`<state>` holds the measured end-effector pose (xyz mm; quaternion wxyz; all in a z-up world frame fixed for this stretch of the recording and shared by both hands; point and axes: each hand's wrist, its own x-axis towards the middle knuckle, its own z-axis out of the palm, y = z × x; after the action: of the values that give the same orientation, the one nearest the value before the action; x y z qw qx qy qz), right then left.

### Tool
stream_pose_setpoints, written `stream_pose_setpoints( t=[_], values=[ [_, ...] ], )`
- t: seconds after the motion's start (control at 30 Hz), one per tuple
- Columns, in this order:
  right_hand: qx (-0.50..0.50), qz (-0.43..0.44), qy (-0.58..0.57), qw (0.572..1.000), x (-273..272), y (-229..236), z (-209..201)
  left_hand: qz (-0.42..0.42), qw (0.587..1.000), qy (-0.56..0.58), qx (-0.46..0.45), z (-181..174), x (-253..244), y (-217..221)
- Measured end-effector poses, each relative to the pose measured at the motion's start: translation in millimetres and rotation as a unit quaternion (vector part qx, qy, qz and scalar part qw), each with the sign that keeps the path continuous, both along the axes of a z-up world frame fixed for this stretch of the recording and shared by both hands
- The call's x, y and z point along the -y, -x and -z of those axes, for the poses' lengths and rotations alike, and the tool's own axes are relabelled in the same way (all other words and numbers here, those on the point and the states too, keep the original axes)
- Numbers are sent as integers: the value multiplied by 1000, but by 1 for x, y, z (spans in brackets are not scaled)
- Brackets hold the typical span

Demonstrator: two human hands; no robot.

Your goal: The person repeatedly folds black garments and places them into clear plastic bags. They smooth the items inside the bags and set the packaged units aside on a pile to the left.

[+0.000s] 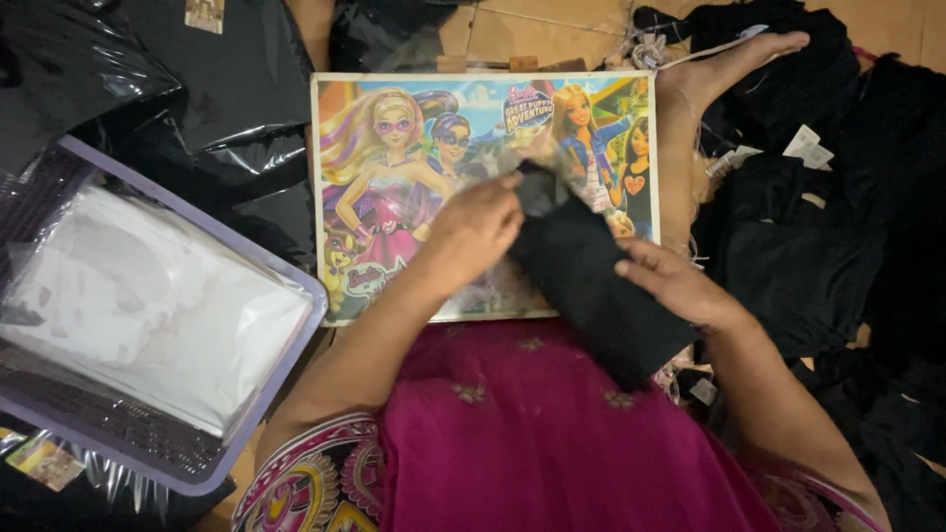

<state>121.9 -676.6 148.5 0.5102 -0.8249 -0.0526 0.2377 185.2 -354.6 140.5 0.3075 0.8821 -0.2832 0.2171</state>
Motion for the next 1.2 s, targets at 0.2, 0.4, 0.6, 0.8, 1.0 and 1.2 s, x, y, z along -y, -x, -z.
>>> stream_pose_setpoints(
  t=[0.2,0.4,0.6,0.8,1.0,1.2],
  values=[
    [1,48,-46,998,-5,0,28,194,975,-18,-103,-35,0,19],
    [-41,211,-181,960,3,11,62,-98,939,109,-312,29,-56,29],
    [-54,268,-246,930,-31,10,53,18,651,395,-648,57,-26,63],
    [94,196,-21,976,-42,-9,40,-34,684,375,-624,72,-28,58],
    [169,166,62,970,-72,-10,29,-61,675,401,-617,83,-34,54],
    [141,227,-100,958,-66,-6,26,-90,669,427,-602,128,-64,57]
  ],
)
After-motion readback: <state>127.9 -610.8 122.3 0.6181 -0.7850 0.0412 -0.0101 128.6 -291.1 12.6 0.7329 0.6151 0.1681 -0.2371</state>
